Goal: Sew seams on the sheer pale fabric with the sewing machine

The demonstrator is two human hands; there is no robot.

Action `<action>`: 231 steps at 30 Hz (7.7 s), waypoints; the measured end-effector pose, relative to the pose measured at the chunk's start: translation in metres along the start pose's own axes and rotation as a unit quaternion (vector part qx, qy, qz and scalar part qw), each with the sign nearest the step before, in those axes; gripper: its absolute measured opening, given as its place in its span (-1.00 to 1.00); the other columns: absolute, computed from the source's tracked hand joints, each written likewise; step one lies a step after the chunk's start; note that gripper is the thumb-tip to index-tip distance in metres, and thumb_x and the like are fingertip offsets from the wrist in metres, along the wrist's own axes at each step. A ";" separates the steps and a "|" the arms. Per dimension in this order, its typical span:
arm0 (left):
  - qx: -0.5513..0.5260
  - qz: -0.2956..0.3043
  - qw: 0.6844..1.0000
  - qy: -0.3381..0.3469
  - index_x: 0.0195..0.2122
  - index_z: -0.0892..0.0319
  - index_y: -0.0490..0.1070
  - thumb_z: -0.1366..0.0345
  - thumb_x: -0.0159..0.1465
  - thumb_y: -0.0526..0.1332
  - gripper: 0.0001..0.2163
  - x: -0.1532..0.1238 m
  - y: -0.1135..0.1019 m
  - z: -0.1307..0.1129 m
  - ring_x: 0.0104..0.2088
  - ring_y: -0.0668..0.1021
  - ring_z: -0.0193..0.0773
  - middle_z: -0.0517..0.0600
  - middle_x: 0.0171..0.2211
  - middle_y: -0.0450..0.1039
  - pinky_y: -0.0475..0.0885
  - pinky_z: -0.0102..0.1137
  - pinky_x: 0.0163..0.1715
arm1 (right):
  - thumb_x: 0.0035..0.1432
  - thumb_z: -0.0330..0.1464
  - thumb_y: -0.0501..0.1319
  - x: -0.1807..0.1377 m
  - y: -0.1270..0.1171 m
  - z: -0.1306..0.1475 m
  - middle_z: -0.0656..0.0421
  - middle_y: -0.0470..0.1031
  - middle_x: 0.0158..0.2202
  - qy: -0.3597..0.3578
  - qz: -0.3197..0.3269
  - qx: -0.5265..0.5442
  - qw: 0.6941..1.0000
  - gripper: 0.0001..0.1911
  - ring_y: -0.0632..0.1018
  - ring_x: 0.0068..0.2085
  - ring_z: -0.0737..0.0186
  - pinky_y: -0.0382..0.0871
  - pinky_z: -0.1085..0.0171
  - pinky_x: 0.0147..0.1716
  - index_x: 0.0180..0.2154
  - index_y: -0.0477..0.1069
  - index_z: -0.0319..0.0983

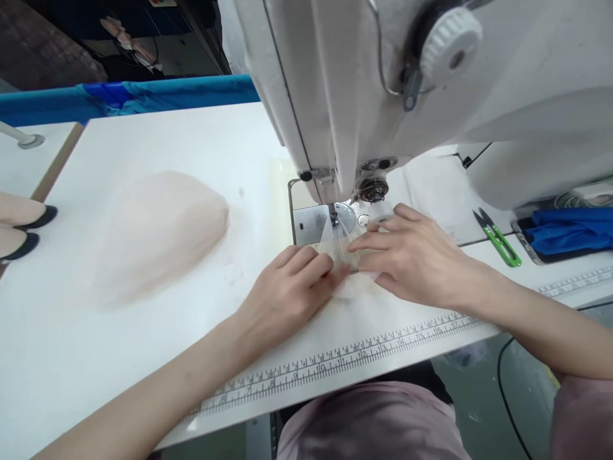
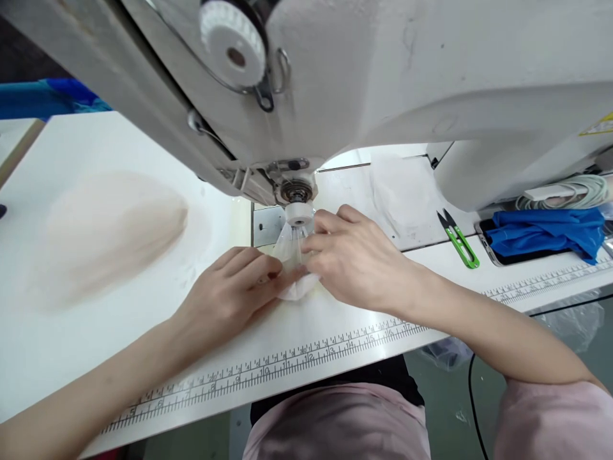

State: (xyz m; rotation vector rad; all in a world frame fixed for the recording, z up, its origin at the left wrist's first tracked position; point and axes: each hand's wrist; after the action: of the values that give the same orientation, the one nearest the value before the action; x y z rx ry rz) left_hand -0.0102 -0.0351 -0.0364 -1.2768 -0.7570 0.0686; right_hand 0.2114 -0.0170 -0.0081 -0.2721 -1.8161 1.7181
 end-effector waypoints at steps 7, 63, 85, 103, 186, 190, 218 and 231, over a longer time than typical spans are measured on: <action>0.087 0.052 0.995 -0.008 0.06 0.31 0.39 0.48 0.29 0.18 -0.70 -0.010 -0.005 -0.018 0.10 0.46 -0.12 0.13 0.07 0.47 0.33 -0.18 0.05 | 0.17 -0.54 0.17 -0.001 0.001 -0.001 0.21 0.62 -0.20 -0.037 0.029 0.017 0.999 -0.80 0.49 -0.08 0.20 0.22 0.22 -0.22 -0.43 0.50 -0.24; -0.104 0.043 0.966 -0.231 -0.09 0.17 0.42 0.38 0.38 0.00 -0.78 0.002 0.006 0.013 -0.25 0.51 -0.25 0.02 -0.14 0.50 0.42 -0.32 -0.28 | 0.26 -0.54 0.13 0.007 0.037 -0.015 0.28 0.59 -0.44 -0.019 -0.177 -0.058 0.982 -0.79 0.53 -0.36 0.39 0.25 0.31 -0.26 -0.26 0.52 -0.21; -0.124 0.028 0.983 -0.134 -0.17 0.18 0.52 0.33 0.36 0.05 -0.76 0.006 0.018 0.031 -0.28 0.43 -0.22 0.08 -0.28 0.40 0.38 -0.27 -0.29 | 0.31 -0.35 0.11 0.009 0.032 -0.014 0.26 0.63 -0.34 0.038 -0.123 -0.021 0.991 -0.74 0.56 -0.32 0.31 0.36 0.27 -0.20 -0.34 0.56 -0.16; 0.126 0.046 0.989 -0.059 0.03 0.15 0.42 0.38 0.33 0.16 -0.75 -0.001 0.006 0.004 0.07 0.51 -0.16 0.00 -0.03 0.55 0.28 -0.21 -0.14 | 0.21 -0.59 0.10 0.005 0.037 -0.010 0.26 0.64 -0.30 -0.038 -0.148 -0.064 0.986 -0.75 0.62 -0.18 0.31 0.38 0.24 -0.02 -0.37 0.51 -0.28; -0.056 -0.001 0.991 -0.125 -0.09 0.21 0.45 0.36 0.35 0.10 -0.81 0.001 0.004 0.021 -0.16 0.56 -0.20 0.03 -0.14 0.55 0.39 -0.26 -0.17 | 0.22 -0.51 0.02 0.009 0.035 -0.001 0.17 0.59 -0.33 -0.001 -0.141 -0.039 0.989 -0.74 0.48 -0.40 0.30 0.28 0.23 -0.21 -0.29 0.48 -0.26; -0.021 0.029 0.994 -0.105 0.01 0.20 0.41 0.32 0.35 0.09 -0.75 0.001 0.011 0.020 -0.19 0.54 -0.17 0.06 -0.13 0.54 0.39 -0.22 -0.14 | 0.28 -0.59 -0.06 0.008 0.038 -0.003 0.11 0.58 -0.20 0.039 -0.109 0.041 0.992 -0.67 0.53 -0.33 0.30 0.34 0.27 -0.26 -0.18 0.45 -0.28; 0.058 0.048 0.996 -0.047 0.06 0.29 0.40 0.17 0.36 0.12 -0.65 0.000 0.011 0.021 0.05 0.54 -0.10 0.13 0.02 0.49 0.35 -0.07 0.13 | 0.31 -0.32 0.09 0.006 0.042 -0.010 0.14 0.60 -0.10 0.035 -0.081 -0.115 0.989 -0.74 0.52 0.02 0.12 0.23 0.04 0.11 -0.18 0.54 -0.25; 0.066 0.036 0.996 -0.049 0.07 0.30 0.38 0.15 0.36 0.12 -0.62 0.000 0.014 0.020 0.04 0.54 -0.10 0.14 0.01 0.50 0.31 -0.03 0.17 | 0.30 -0.28 0.12 0.006 0.043 -0.010 0.12 0.60 -0.09 0.033 -0.097 -0.126 0.987 -0.72 0.50 0.03 0.13 0.19 0.06 0.15 -0.18 0.54 -0.30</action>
State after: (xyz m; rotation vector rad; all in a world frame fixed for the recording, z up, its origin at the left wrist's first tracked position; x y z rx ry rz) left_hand -0.0162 -0.0138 -0.0466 -1.1819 -0.7779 0.2383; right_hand 0.2012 -0.0001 -0.0480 -0.2443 -1.9411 1.3342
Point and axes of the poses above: each hand's wrist, its own x-axis towards the middle knuckle, its own y-axis out of the palm, z = x × y
